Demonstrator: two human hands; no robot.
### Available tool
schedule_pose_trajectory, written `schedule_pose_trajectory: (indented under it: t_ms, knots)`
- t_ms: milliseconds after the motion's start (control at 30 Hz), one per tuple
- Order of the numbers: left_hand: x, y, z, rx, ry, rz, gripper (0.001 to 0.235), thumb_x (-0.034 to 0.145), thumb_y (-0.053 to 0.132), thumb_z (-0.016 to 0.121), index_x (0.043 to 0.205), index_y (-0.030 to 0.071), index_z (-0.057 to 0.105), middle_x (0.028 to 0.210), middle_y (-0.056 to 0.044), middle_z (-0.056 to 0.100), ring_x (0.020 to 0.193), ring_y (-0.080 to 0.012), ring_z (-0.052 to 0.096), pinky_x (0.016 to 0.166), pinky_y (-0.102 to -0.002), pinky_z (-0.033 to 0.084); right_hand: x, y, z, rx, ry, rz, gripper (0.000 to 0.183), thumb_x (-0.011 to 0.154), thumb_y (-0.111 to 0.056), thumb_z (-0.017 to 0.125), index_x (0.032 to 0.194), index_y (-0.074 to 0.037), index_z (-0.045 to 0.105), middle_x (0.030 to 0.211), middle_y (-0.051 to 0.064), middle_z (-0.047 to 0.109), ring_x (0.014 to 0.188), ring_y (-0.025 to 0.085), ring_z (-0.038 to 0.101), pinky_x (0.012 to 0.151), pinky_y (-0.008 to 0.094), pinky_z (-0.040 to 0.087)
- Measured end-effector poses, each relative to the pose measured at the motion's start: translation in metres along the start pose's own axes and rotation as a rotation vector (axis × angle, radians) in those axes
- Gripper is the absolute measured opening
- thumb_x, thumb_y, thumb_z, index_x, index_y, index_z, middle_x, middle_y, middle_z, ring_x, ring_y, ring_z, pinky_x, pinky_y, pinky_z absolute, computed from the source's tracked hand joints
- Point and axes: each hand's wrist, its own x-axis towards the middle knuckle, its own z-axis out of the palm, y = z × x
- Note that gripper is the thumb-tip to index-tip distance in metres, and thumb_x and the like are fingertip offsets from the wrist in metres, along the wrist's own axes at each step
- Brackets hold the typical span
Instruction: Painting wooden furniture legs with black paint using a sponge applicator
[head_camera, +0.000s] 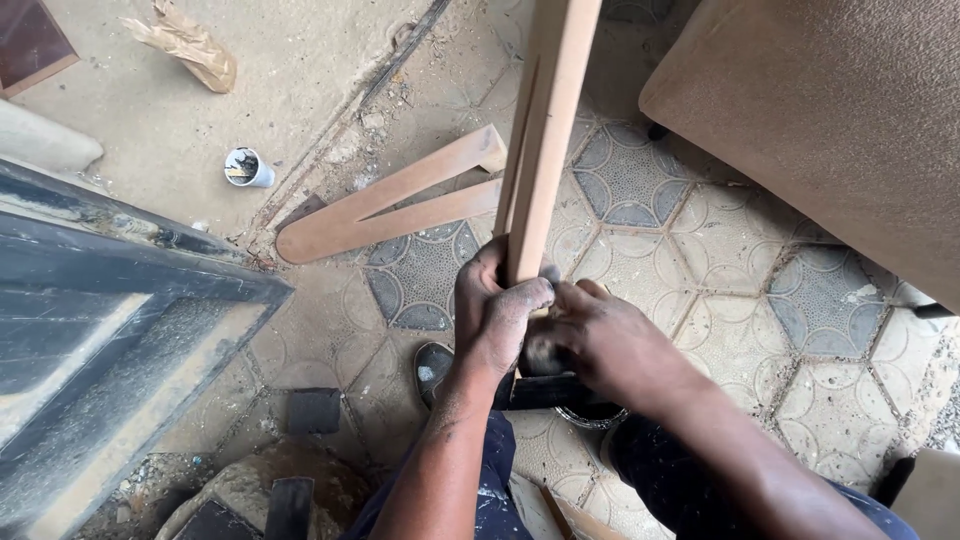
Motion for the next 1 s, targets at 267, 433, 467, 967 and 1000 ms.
schedule_pose_trajectory:
  t_ms: [267,433,467,967,1000]
  knots:
    - [-0.002,0.003,0.0,0.013,0.03,-0.043,0.035,0.06,0.008,0.07,0.093,-0.004,0.07,0.082,-0.018,0.074,0.07,-0.0201,0.068,0.058,-0.031,0.055,0.001,-0.018,-0.003,0.046,-0.073,0.06,0.039,0.07,-0.002,0.067,0.103,-0.018,0.077,0.1,0.011,0.06,0.099,0.037,0.064,0.068,0.048,0.063]
    - [-0.003,0.002,0.0,0.026,0.049,-0.033,0.033,0.06,0.009,0.069,0.091,-0.003,0.072,0.08,-0.019,0.074,0.07,-0.022,0.07,0.057,-0.034,0.058,0.001,-0.006,0.027,-0.082,-0.039,0.107,0.028,0.072,-0.008,0.068,0.098,-0.017,0.077,0.109,0.012,0.061,0.109,0.035,0.063,0.07,0.043,0.063]
    - [-0.003,0.0,-0.001,0.091,0.072,-0.04,0.035,0.061,0.01,0.07,0.094,-0.002,0.072,0.078,-0.018,0.071,0.07,-0.0218,0.068,0.058,-0.037,0.057,-0.001,-0.012,0.019,-0.013,-0.065,0.106,0.034,0.073,-0.007,0.067,0.103,-0.018,0.076,0.106,0.012,0.059,0.105,0.037,0.063,0.069,0.046,0.063]
    - [0.004,-0.008,-0.004,0.174,0.143,0.032,0.051,0.055,0.014,0.07,0.104,0.002,0.069,0.072,-0.013,0.058,0.069,-0.022,0.062,0.054,-0.038,0.052,0.006,0.002,0.029,-0.082,-0.029,0.187,0.019,0.08,-0.013,0.064,0.094,-0.017,0.076,0.098,0.008,0.059,0.094,0.034,0.065,0.062,0.044,0.062]
    - [0.004,-0.008,-0.003,0.202,0.131,0.03,0.052,0.053,0.014,0.07,0.103,0.003,0.069,0.07,-0.012,0.057,0.066,-0.0219,0.063,0.052,-0.037,0.051,0.004,0.014,0.03,-0.108,-0.021,0.238,0.019,0.082,-0.014,0.062,0.094,-0.017,0.076,0.099,0.008,0.059,0.094,0.033,0.066,0.062,0.044,0.061]
